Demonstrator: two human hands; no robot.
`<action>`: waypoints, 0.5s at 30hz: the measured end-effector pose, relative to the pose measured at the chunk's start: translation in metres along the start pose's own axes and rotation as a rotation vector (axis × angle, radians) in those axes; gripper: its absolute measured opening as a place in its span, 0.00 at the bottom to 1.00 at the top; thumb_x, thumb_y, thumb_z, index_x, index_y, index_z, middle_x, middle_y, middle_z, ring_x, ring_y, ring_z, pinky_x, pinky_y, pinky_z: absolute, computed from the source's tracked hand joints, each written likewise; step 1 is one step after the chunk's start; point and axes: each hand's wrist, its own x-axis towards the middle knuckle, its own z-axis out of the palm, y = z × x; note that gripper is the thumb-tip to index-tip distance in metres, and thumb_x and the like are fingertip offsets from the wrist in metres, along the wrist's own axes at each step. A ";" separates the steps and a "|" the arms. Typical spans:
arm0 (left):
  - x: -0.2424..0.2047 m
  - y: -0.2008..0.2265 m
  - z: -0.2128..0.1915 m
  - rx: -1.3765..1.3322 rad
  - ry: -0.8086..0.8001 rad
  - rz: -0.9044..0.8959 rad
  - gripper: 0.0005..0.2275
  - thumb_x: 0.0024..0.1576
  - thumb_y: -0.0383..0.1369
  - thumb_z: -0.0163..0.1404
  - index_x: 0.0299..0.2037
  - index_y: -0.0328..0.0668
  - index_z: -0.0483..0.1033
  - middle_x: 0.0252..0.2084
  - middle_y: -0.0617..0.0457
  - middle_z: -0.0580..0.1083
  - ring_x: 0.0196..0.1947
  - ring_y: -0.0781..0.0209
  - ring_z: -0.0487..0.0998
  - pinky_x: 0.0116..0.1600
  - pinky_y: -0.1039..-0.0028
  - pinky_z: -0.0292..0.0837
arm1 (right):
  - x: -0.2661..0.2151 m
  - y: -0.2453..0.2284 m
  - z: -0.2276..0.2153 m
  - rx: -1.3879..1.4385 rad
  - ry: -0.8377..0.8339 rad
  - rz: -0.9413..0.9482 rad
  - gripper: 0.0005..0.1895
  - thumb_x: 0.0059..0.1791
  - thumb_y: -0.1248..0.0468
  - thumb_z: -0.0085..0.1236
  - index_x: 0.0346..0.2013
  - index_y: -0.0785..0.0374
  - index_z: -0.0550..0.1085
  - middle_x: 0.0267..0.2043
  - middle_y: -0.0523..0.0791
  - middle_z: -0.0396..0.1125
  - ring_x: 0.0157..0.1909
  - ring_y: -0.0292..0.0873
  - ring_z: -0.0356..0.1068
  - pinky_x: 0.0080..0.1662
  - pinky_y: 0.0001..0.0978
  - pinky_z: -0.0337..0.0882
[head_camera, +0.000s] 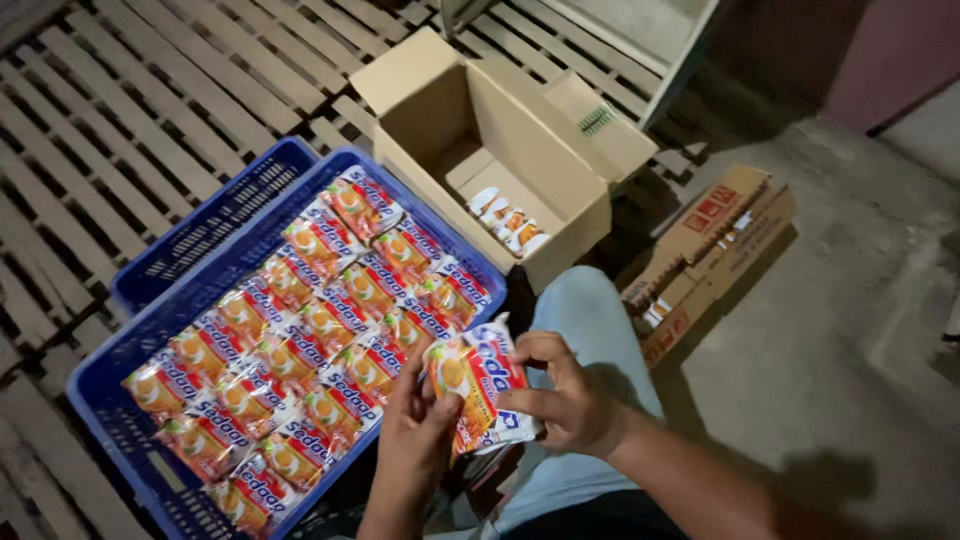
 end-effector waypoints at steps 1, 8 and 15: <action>-0.005 0.000 -0.013 -0.001 0.000 0.005 0.44 0.51 0.27 0.66 0.80 0.37 0.57 0.69 0.29 0.73 0.59 0.43 0.79 0.62 0.50 0.77 | 0.005 0.000 0.003 0.001 -0.002 -0.005 0.21 0.56 0.43 0.62 0.54 0.53 0.76 0.58 0.57 0.58 0.61 0.60 0.64 0.60 0.63 0.72; -0.033 0.003 -0.078 0.089 0.469 0.040 0.38 0.56 0.15 0.50 0.81 0.45 0.59 0.66 0.36 0.75 0.59 0.46 0.76 0.59 0.59 0.72 | 0.055 0.051 0.013 -0.156 -0.564 1.129 0.39 0.55 0.50 0.56 0.78 0.56 0.56 0.74 0.50 0.62 0.72 0.54 0.66 0.66 0.51 0.69; -0.038 0.005 -0.117 -0.025 0.548 0.160 0.20 0.61 0.19 0.54 0.61 0.42 0.64 0.60 0.42 0.76 0.64 0.49 0.77 0.63 0.57 0.75 | 0.015 0.190 0.070 -0.100 -0.570 1.040 0.42 0.38 0.30 0.69 0.60 0.46 0.79 0.58 0.42 0.79 0.57 0.40 0.77 0.62 0.31 0.72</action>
